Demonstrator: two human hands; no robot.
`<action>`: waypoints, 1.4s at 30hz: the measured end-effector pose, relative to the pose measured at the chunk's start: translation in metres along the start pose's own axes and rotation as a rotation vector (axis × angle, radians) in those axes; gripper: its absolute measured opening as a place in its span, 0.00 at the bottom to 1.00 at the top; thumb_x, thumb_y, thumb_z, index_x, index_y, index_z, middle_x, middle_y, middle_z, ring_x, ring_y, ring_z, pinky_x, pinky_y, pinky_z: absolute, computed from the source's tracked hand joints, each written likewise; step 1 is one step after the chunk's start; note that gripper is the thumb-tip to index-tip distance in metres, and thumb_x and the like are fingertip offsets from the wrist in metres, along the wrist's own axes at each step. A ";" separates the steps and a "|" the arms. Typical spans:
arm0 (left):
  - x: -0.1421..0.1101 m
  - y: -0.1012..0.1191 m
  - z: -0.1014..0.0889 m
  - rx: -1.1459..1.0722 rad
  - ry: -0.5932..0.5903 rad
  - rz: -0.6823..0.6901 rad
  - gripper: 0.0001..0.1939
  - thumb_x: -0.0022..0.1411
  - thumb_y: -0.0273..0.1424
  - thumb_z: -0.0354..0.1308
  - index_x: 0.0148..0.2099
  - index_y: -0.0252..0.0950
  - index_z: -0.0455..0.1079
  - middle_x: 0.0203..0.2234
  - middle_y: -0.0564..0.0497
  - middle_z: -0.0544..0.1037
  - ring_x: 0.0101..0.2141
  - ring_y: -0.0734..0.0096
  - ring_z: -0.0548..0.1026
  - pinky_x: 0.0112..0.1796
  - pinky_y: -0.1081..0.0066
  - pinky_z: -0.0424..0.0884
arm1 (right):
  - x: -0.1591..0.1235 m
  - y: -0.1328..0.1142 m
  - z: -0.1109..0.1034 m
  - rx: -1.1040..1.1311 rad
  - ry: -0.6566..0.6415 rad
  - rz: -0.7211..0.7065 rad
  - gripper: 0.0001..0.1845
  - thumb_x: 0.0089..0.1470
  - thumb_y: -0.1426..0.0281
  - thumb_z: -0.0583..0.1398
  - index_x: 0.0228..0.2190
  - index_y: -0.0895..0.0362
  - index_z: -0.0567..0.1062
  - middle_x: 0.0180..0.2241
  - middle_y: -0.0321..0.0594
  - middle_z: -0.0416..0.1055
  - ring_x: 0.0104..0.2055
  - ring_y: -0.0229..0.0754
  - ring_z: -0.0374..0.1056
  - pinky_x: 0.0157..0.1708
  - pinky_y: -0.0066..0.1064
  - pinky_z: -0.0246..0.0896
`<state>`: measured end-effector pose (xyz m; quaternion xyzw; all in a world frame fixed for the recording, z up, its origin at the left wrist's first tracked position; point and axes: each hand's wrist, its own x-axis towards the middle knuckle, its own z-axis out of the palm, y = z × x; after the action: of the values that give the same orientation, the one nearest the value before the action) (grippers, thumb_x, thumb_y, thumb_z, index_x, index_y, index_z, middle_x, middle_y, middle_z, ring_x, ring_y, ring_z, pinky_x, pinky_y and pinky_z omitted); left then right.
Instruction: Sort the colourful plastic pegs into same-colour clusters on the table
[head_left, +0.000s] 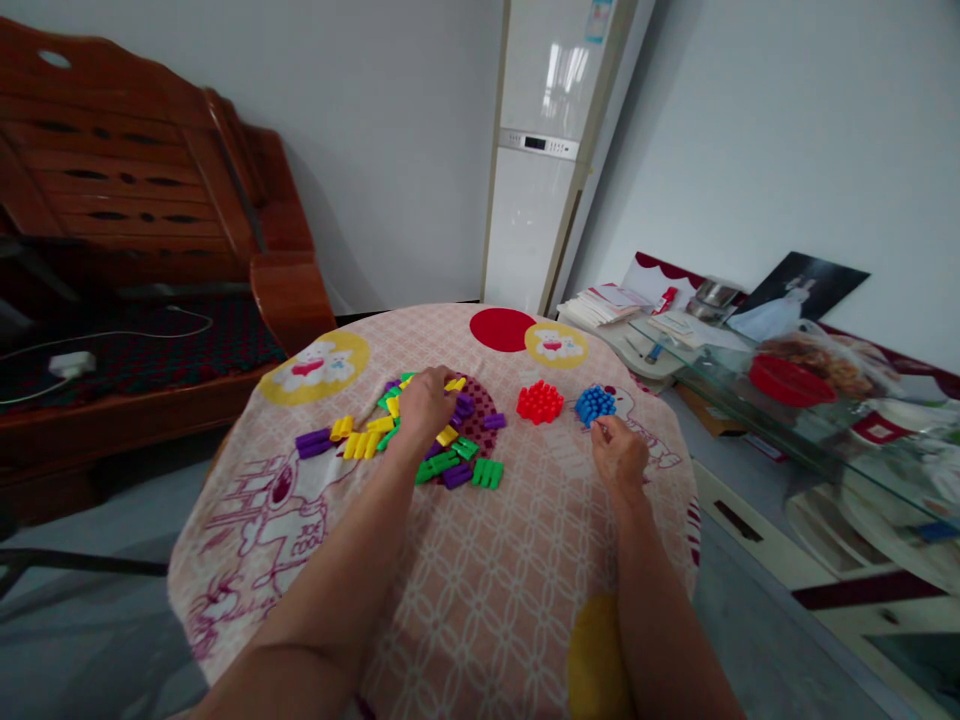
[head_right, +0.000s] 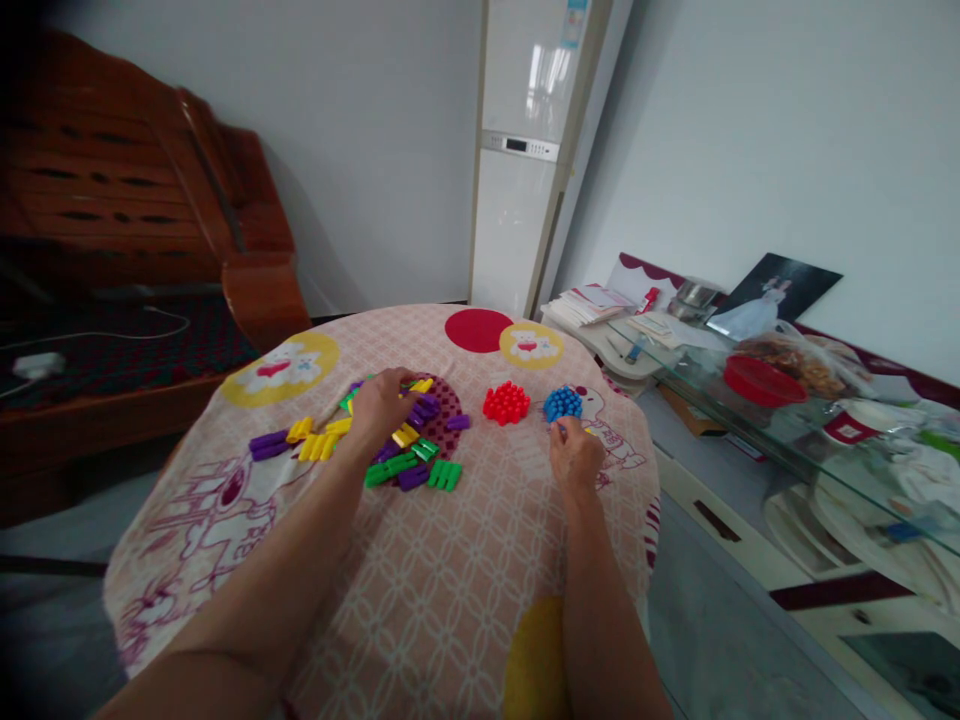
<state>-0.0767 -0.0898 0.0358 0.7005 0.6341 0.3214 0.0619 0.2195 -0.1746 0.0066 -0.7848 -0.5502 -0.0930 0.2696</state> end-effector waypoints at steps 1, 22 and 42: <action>0.002 -0.008 -0.004 0.071 -0.012 -0.034 0.12 0.56 0.30 0.58 0.43 0.34 0.74 0.38 0.41 0.79 0.39 0.58 0.75 0.39 0.67 0.70 | 0.000 0.000 0.001 0.004 0.003 -0.002 0.16 0.57 0.63 0.55 0.38 0.57 0.80 0.28 0.44 0.77 0.28 0.41 0.66 0.30 0.29 0.48; -0.036 0.067 0.050 -0.981 -0.356 0.045 0.09 0.52 0.28 0.57 0.38 0.34 0.67 0.28 0.51 0.77 0.28 0.71 0.76 0.31 0.70 0.76 | -0.021 -0.046 0.010 0.849 -0.534 -0.153 0.18 0.54 0.56 0.55 0.27 0.57 0.74 0.18 0.33 0.68 0.17 0.34 0.61 0.18 0.24 0.53; -0.046 0.062 0.065 -0.595 -0.483 0.202 0.14 0.55 0.25 0.56 0.44 0.33 0.73 0.34 0.48 0.81 0.34 0.69 0.79 0.38 0.70 0.75 | 0.008 0.015 0.000 0.147 -0.030 0.143 0.09 0.46 0.66 0.61 0.24 0.58 0.78 0.25 0.43 0.77 0.26 0.40 0.68 0.27 0.28 0.54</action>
<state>0.0113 -0.1235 -0.0018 0.7661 0.4084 0.3219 0.3777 0.2364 -0.1716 0.0052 -0.8014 -0.5023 -0.0215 0.3241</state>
